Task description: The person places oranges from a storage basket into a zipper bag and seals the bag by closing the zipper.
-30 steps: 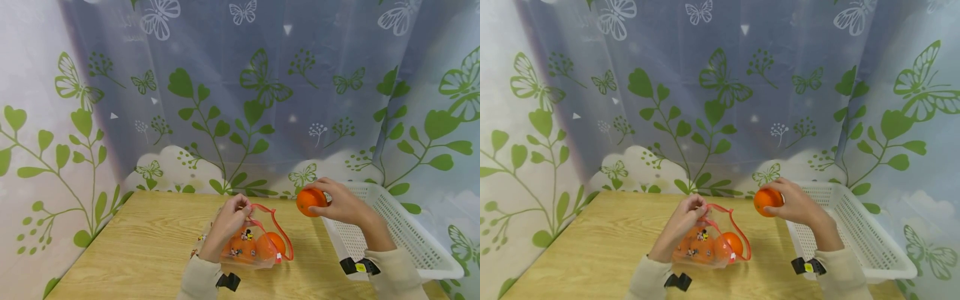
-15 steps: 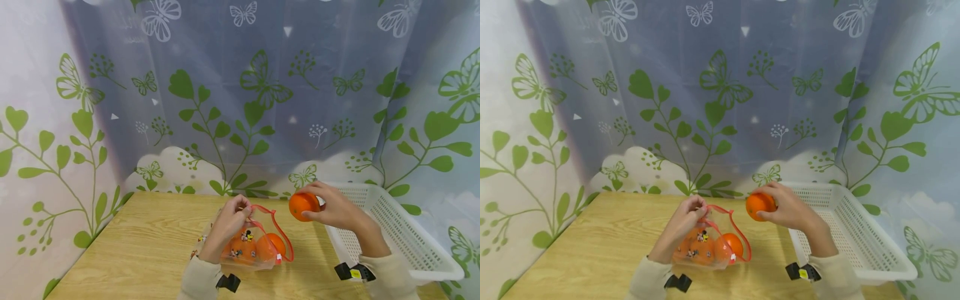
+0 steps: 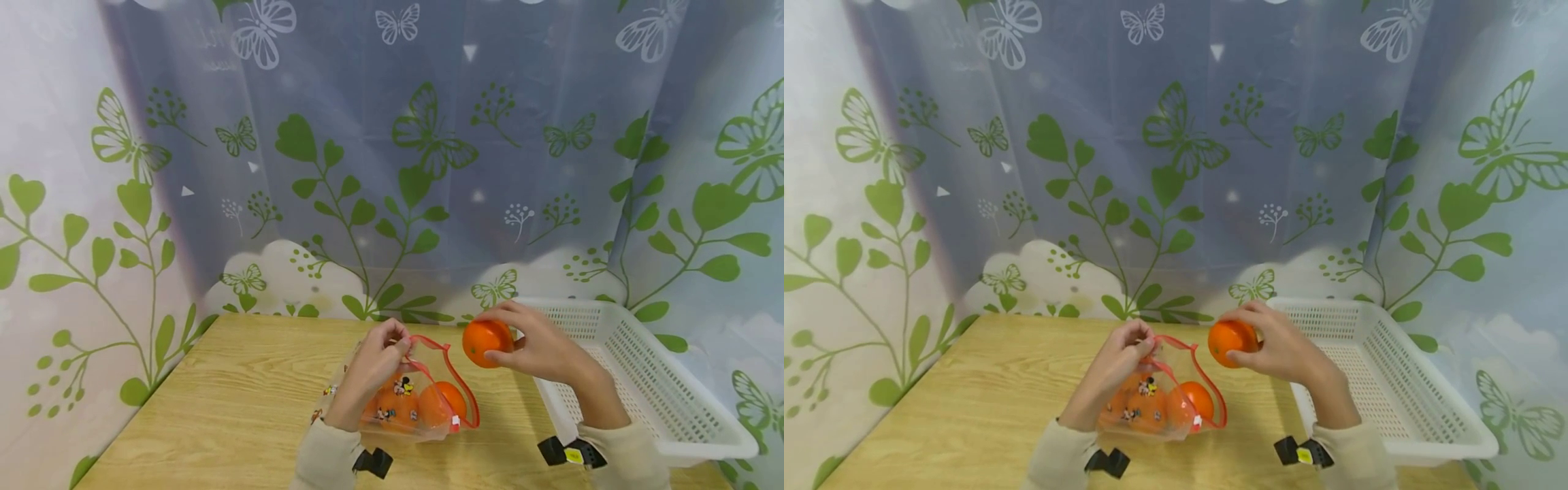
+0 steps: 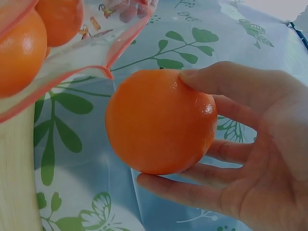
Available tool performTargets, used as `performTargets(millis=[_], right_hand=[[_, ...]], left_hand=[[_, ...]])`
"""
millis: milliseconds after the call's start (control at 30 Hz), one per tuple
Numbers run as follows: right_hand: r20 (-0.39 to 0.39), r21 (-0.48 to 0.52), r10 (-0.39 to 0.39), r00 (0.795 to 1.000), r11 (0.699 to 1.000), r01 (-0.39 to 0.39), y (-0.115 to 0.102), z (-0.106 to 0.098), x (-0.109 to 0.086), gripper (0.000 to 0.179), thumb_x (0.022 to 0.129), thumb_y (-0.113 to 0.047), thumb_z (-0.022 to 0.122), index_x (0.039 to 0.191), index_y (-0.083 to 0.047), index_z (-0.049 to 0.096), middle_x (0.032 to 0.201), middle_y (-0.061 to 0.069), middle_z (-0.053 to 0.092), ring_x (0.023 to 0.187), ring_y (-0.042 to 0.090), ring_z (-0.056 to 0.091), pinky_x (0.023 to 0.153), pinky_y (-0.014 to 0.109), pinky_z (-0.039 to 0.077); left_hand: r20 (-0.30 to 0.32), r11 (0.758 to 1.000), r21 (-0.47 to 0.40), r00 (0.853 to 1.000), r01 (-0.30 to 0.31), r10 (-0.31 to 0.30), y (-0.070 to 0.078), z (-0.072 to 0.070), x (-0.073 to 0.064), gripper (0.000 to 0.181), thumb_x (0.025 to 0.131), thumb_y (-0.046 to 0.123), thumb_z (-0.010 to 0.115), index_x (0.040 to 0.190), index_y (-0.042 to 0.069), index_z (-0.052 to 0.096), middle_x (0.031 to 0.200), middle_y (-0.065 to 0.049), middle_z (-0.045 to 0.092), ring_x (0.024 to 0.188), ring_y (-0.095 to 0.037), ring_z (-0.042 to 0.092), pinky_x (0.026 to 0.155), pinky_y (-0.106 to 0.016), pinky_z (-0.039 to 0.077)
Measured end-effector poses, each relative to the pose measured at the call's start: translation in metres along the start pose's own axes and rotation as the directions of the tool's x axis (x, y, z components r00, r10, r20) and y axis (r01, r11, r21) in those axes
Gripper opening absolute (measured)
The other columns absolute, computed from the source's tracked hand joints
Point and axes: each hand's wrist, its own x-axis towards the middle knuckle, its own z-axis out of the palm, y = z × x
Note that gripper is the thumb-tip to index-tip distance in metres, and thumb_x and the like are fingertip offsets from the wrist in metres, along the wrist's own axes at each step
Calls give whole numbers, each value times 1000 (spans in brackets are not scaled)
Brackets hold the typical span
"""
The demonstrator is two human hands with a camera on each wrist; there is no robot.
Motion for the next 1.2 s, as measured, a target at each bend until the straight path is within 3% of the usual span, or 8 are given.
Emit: performTargets(millis=[100, 433, 767, 1200], right_hand=[[-2, 13, 9, 1000, 1000, -9, -3, 3, 0, 48, 85, -11, 83, 130, -14, 68, 128, 12, 62, 114, 35, 65, 76, 26, 64], [-31, 30, -18, 999, 999, 19, -7, 12, -4, 47, 84, -10, 83, 129, -12, 69, 129, 12, 62, 112, 33, 65, 76, 26, 65], [-37, 51, -4, 999, 999, 6, -7, 23, -8, 49, 85, -8, 82, 131, -16, 69, 135, 12, 61, 112, 32, 65, 78, 27, 64], [-66, 110, -19, 998, 994, 26, -11, 31, -15, 51, 85, -6, 82, 132, -17, 68, 137, 11, 60, 113, 32, 66, 78, 32, 66]], left_hand=[[3, 1000, 6, 1000, -4, 4, 0, -1, 0, 12, 107, 8, 48, 98, 3, 54, 95, -19, 57, 79, -23, 60, 83, -45, 66], [7, 1000, 1, 1000, 5, -5, -1, -1, 0, 12, 107, 10, 49, 100, 3, 55, 89, -6, 55, 80, -21, 61, 86, -48, 65], [2, 1000, 5, 1000, 10, -10, 0, -1, 0, 11, 107, 10, 50, 100, 3, 55, 96, -19, 58, 80, -20, 62, 81, -40, 66], [7, 1000, 13, 1000, 6, -6, -1, 0, 0, 12, 108, 10, 50, 99, 3, 55, 91, -12, 57, 78, -19, 61, 84, -46, 65]])
